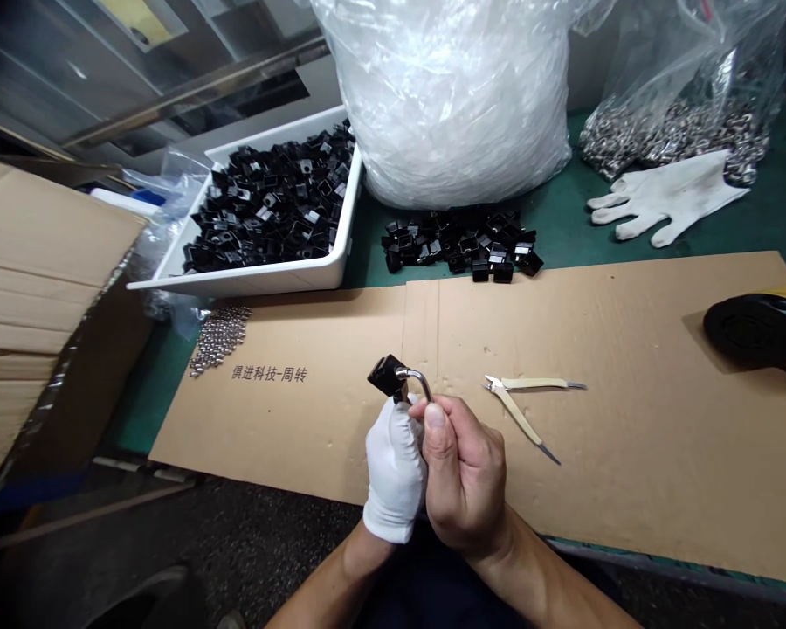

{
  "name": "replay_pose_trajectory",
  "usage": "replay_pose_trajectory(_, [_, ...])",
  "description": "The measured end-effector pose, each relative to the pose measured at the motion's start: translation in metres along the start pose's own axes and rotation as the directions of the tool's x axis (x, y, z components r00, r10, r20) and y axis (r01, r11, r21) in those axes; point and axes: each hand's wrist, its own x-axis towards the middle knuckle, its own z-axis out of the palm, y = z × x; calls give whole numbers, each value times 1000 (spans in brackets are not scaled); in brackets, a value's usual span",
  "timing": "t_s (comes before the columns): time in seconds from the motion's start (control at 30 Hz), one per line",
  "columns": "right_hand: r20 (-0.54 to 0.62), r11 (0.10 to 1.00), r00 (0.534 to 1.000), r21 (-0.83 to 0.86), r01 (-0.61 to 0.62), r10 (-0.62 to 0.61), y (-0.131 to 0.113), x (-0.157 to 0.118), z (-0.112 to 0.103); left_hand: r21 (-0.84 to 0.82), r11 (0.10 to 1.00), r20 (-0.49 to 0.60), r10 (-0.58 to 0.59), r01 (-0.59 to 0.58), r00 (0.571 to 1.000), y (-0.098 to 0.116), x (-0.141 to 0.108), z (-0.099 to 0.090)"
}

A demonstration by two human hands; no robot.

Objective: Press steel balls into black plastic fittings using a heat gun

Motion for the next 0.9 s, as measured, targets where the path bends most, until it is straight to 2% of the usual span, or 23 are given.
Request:
replay_pose_trajectory(0.27, [-25, 998, 1000, 58, -3, 5, 11, -4, 7, -46, 999, -49, 26, -28, 998, 6, 1, 3])
replay_pose_trajectory(0.6, [-48, 985, 998, 170, -36, 45, 23, -9, 17, -153, 988, -45, -24, 17, 999, 13, -1, 8])
replay_pose_trajectory(0.73, [-21, 976, 998, 210, -51, 56, 27, -8, 13, -121, 993, -54, -10, 3, 999, 12, -2, 7])
replay_pose_trajectory(0.9, [33, 971, 998, 230, -68, 62, 27, -7, 5, -37, 998, 3, 47, -47, 999, 4, -1, 0])
